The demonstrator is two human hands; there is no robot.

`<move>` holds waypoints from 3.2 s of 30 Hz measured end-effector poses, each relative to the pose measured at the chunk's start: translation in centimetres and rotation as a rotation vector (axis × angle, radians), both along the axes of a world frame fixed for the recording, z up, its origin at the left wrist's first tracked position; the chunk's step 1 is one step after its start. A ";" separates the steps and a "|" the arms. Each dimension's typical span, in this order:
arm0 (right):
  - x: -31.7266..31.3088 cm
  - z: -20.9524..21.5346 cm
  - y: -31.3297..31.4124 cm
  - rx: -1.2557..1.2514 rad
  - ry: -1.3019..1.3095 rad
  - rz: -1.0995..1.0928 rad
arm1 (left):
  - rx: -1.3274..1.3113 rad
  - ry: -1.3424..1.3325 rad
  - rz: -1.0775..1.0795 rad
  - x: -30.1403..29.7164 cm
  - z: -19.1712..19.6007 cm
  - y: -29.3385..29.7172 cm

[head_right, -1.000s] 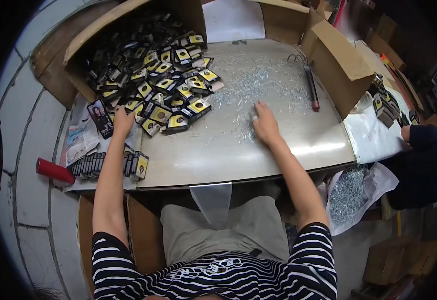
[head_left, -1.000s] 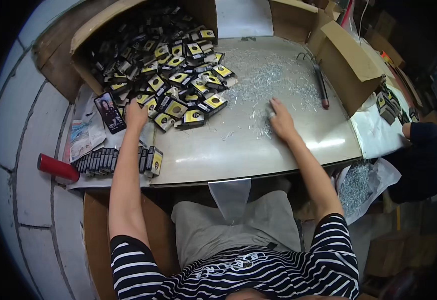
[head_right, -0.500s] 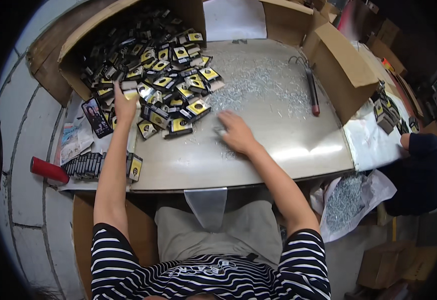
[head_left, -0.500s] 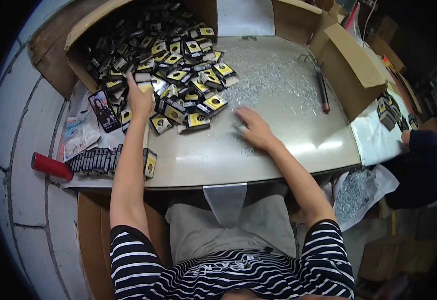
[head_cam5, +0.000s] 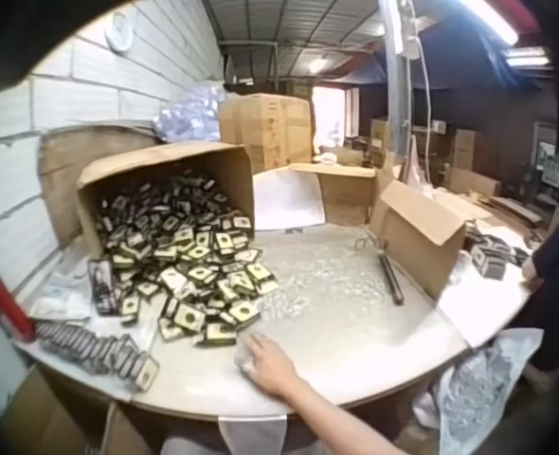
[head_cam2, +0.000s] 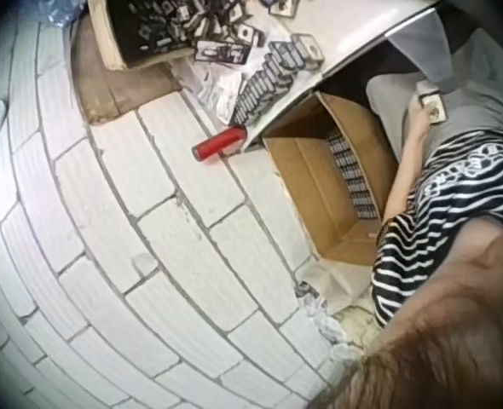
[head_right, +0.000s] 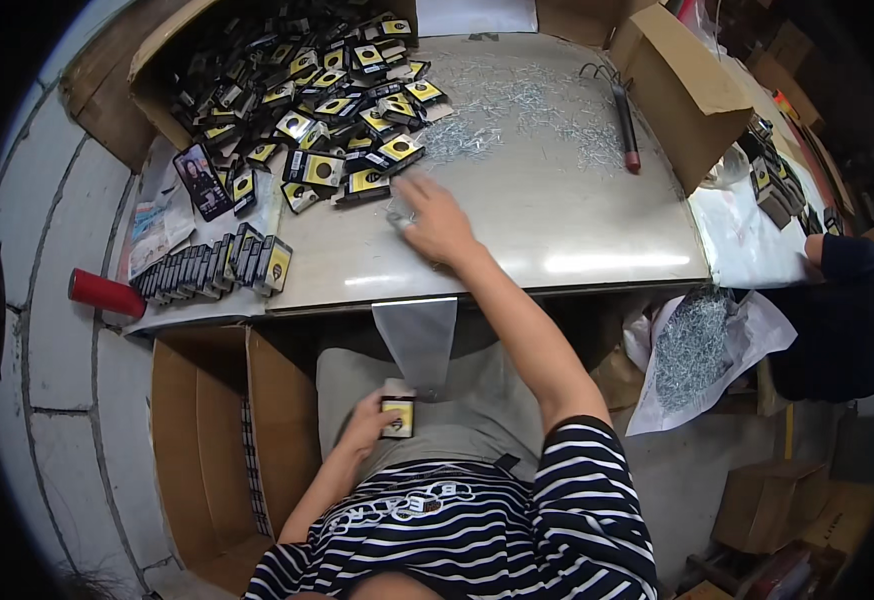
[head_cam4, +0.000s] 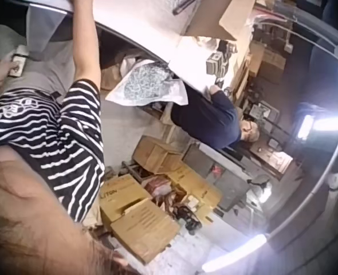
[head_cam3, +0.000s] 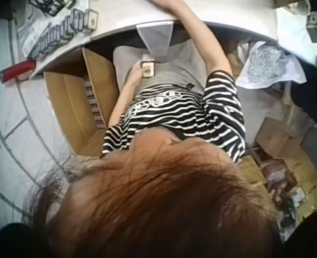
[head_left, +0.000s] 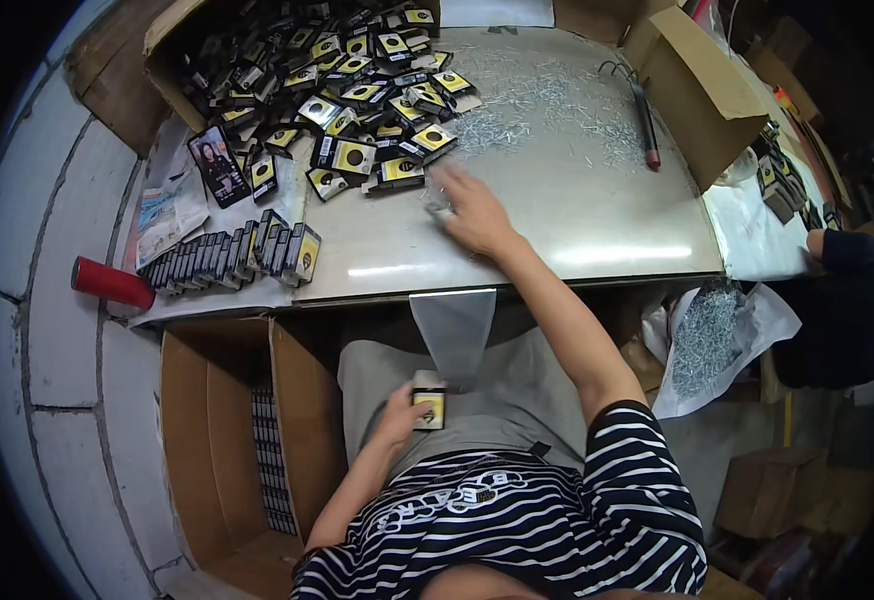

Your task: Packing small boxed items into larger shipping boxes.

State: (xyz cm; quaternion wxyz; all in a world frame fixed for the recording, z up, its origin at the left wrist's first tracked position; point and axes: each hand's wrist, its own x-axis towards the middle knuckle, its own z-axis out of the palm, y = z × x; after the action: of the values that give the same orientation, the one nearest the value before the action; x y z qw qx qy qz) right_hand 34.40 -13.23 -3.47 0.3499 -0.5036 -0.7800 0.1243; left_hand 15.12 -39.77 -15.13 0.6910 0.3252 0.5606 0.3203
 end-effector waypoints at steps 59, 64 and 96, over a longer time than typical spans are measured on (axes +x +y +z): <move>-0.4 1.9 -22.1 -1.064 1.432 0.411 | 1.184 0.449 0.040 1.3 10.9 0.0; -1.0 1.8 -21.9 -0.944 1.316 0.361 | 1.015 0.392 -0.039 1.3 11.1 0.8; 5.4 0.2 5.7 0.010 -0.258 -0.034 | 1.089 1.647 -0.518 0.4 17.2 26.9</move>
State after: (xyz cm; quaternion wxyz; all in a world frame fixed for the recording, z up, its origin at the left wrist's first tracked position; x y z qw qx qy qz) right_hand 39.79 -7.55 -3.24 0.2511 -0.5270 -0.8104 0.0488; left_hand 15.52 -12.87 2.04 -0.1029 0.8258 0.5524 0.0491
